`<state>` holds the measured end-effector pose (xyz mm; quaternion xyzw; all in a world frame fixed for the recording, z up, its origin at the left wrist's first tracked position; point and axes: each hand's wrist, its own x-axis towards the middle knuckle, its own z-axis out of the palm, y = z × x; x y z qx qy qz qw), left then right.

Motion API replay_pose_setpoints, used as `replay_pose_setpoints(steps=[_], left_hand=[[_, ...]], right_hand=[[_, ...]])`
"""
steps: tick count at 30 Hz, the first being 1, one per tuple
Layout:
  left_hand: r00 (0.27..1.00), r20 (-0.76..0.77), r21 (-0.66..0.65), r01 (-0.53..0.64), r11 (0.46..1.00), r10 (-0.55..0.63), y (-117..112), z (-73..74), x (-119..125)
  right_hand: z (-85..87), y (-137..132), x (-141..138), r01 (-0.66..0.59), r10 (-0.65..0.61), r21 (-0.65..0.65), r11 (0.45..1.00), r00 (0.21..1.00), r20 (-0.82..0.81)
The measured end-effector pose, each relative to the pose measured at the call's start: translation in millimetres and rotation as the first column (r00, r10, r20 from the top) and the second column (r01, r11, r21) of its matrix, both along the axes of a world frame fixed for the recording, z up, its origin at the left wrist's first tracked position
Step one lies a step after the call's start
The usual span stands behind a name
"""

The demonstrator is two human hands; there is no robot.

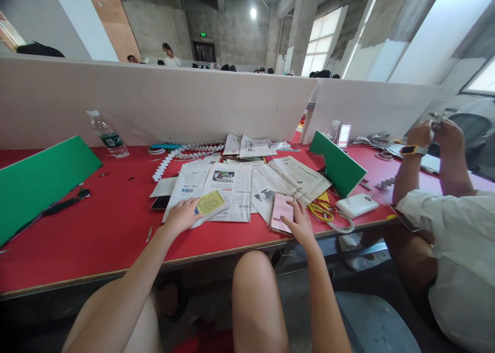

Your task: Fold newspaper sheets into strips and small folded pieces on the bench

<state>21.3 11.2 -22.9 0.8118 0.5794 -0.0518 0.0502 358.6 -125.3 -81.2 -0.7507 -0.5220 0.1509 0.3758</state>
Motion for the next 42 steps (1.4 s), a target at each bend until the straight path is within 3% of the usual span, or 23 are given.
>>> replay_pose_setpoints(steps=[6, 25, 42], left_hand=[[1.0, -0.011, 0.003, 0.001, 1.0, -0.001, 2.0, -3.7, -1.3], [1.0, -0.021, 0.004, 0.003, 1.0, -0.003, 0.7, -2.9, -0.8], [1.0, -0.031, 0.003, 0.0, 1.0, 0.0, 0.7, -3.1, -0.5]], right_hand=[[1.2, -0.3, -1.5, 0.006, -0.005, -0.026, 1.0, 1.0, 0.022], [-8.2, -1.7, 6.3, -0.04, 0.05, 0.087, 0.995, 0.993, -0.105], [-5.8, 0.6, 2.4, -0.034, 0.034, 0.0, 0.999, 0.999, -0.002]])
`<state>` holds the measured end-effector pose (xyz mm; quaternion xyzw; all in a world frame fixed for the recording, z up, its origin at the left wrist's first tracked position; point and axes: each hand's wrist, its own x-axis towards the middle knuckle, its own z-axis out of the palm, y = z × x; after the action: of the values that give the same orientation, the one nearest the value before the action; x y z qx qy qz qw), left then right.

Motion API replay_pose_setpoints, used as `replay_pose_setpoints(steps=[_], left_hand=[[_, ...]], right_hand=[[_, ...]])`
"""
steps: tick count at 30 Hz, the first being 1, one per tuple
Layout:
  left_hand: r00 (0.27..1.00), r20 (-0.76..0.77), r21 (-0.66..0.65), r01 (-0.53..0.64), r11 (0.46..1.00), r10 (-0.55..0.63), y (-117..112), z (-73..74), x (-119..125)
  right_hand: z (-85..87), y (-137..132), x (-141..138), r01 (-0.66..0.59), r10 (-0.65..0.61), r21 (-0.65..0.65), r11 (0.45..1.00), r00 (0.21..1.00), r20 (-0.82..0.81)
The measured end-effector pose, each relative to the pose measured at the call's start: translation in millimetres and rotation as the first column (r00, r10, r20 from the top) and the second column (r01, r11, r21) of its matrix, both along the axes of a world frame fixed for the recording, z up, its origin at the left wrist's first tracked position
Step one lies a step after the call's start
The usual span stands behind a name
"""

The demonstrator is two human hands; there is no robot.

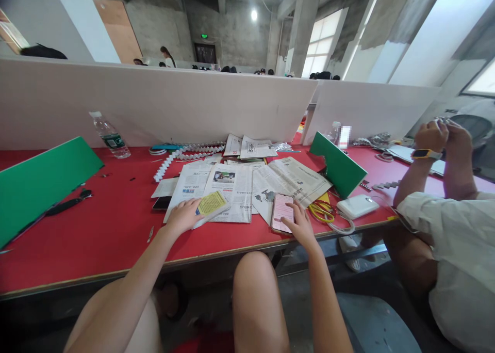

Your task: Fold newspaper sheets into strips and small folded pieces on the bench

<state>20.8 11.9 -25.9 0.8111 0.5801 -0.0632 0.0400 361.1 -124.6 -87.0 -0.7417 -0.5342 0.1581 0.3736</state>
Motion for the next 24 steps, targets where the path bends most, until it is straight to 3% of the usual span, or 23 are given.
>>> replay_pose_setpoints(steps=[18, 24], left_hand=[[1.0, 0.024, -0.005, 0.001, 1.0, 0.0, 1, -2.4, -1], [1.0, 0.02, -0.014, -0.001, 1.0, 0.002, -1, 0.0, 0]], right_hand=[[-0.9, 3, 9, -0.046, 0.049, 0.031, 0.998, 0.994, -0.102], [11.4, 2, -17, 0.11, -0.105, -0.055, 0.992, 0.992, 0.076]])
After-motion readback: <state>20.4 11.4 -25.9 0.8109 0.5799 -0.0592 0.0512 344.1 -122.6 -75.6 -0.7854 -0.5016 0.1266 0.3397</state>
